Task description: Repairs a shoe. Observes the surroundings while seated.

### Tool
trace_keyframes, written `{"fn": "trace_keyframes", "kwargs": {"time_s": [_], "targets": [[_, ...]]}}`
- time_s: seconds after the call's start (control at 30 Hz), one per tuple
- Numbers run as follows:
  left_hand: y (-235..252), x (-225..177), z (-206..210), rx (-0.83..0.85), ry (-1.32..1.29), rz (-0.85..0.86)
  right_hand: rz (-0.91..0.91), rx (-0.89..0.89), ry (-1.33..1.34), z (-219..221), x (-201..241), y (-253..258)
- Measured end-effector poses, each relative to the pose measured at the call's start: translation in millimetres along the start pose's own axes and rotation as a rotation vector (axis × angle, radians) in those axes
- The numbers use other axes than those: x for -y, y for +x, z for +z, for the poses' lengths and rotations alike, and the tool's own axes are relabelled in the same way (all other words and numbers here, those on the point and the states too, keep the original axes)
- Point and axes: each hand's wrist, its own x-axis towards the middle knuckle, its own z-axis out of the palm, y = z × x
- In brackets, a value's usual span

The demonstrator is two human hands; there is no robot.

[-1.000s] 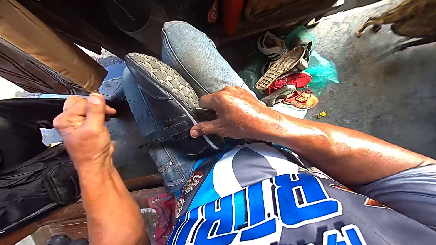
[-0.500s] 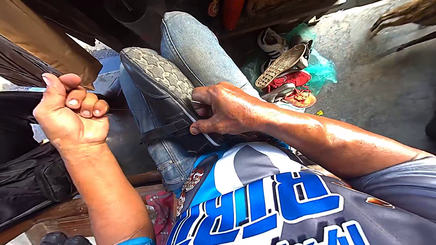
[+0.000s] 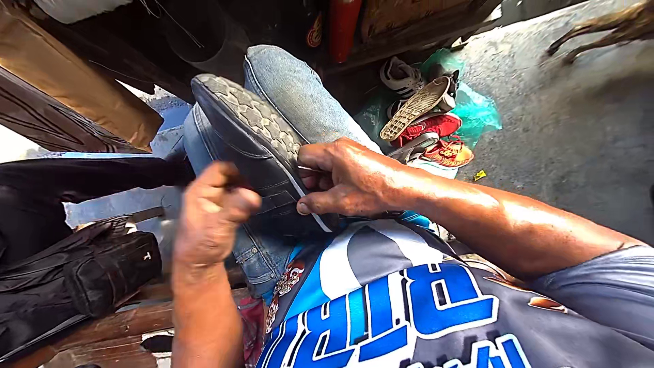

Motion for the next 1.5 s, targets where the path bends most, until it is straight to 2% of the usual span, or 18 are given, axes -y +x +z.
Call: {"fn": "trace_keyframes", "kwargs": {"time_s": [0.1,0.27,0.37,0.6,0.8,1.4,1.5], "targets": [[0.8,6.1,38.1,-0.012,-0.15,0.068,-0.018,-0.045,-0.024,3.7,11.6,-17.5],[8.9,28.0,22.0,-0.007,-0.437,-0.029,-0.179,-0.393,-0.039,6.5,-15.4,-40.7],[11.2,28.0,19.0,0.005,-0.483,-0.055,-0.201,-0.453,-0.061,11.1,-32.1,-48.8],[10.5,30.9,17.3,0.091,-0.545,-0.071,-0.263,-0.331,-0.14,-0.1,-12.1,-52.2],[13.9,31.3,17.2,0.108,-0.547,-0.087,-0.291,-0.312,-0.131,8.2,-14.9,-45.4],[15.9,30.6,19.9,0.086,-0.515,-0.083,-0.303,-0.253,-0.206,3.1,-16.6,-29.3],[14.9,32.7,24.3,0.064,-0.441,-0.076,-0.294,-0.245,-0.216,1.1,-16.7,-31.7]]}}
